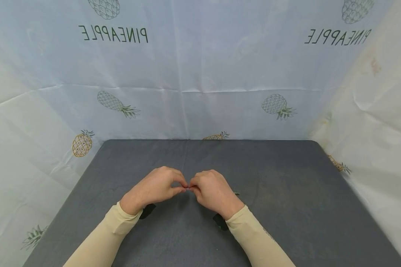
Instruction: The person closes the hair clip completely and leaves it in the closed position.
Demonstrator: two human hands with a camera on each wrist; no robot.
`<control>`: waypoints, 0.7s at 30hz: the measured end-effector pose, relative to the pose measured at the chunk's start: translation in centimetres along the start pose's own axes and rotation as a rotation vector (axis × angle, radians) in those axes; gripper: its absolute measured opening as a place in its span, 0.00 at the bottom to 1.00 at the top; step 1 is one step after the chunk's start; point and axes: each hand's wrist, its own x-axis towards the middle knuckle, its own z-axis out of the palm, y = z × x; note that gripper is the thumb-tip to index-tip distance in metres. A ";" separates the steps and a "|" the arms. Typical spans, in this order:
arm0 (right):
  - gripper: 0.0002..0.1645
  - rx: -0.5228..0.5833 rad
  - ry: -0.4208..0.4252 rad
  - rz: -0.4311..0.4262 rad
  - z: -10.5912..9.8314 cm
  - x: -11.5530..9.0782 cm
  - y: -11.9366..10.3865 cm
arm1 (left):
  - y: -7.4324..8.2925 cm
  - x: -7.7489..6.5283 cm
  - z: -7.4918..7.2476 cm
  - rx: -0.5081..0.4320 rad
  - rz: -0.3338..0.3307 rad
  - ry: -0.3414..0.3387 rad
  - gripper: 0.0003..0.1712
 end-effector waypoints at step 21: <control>0.05 0.039 -0.085 0.058 -0.7 -0.3 1.1 | -0.6 0.5 1.5 -0.007 -0.046 -0.037 0.06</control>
